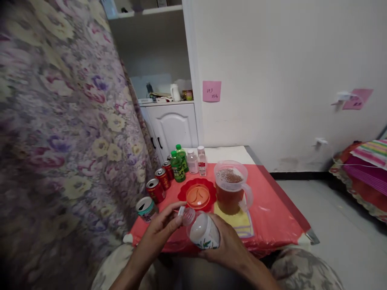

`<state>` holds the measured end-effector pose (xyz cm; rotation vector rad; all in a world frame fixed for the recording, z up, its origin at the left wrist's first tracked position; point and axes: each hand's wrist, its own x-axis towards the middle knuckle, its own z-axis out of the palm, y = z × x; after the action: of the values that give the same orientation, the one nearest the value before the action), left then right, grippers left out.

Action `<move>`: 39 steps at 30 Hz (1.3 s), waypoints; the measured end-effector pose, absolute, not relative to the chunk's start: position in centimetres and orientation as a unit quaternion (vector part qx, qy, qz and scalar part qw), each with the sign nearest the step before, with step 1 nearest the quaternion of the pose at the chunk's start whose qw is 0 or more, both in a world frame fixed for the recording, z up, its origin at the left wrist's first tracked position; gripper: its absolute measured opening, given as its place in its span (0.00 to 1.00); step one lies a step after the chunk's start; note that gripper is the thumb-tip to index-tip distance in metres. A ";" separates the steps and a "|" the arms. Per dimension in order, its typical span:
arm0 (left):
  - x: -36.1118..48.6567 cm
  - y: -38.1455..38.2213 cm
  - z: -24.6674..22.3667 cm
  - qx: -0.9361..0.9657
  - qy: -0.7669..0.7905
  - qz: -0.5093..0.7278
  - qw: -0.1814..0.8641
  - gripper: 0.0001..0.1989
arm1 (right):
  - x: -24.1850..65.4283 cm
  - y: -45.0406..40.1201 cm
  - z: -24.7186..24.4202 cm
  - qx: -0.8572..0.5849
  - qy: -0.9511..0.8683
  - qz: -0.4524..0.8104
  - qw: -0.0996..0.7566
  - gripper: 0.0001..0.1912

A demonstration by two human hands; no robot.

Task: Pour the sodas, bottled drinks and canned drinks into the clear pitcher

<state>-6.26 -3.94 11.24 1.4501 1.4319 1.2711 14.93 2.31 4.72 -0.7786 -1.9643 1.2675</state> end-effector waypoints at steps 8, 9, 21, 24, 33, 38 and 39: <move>-4.9 -2.7 13.1 0.672 0.617 0.341 0.227 0.16 | 15.5 2.1 3.7 -0.335 -0.756 0.460 0.323 0.43; -4.6 -2.6 13.4 0.676 0.622 0.328 0.220 0.15 | 15.5 2.0 3.6 -0.340 -0.758 0.453 0.323 0.43; -4.8 -2.3 15.8 0.700 0.532 0.337 0.336 0.17 | 16.2 1.8 2.4 -0.270 -0.676 0.603 0.326 0.40; -4.9 -3.0 16.2 0.672 0.548 0.340 0.363 0.24 | 16.1 1.8 2.3 -0.260 -0.649 0.630 0.337 0.41; -4.2 -2.4 14.7 0.670 0.601 0.348 0.264 0.11 | 16.1 1.4 2.4 -0.273 -0.669 0.606 0.332 0.40; -4.3 -3.3 15.0 0.651 0.544 0.387 0.361 0.20 | 16.0 1.7 2.4 -0.248 -0.664 0.610 0.353 0.41; -4.3 -3.4 14.9 0.639 0.553 0.396 0.359 0.22 | 16.0 1.8 2.5 -0.245 -0.665 0.609 0.357 0.42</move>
<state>-4.27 -3.40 14.87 1.6493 1.4276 1.0203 16.03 1.76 2.49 -0.6314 -1.7177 1.5719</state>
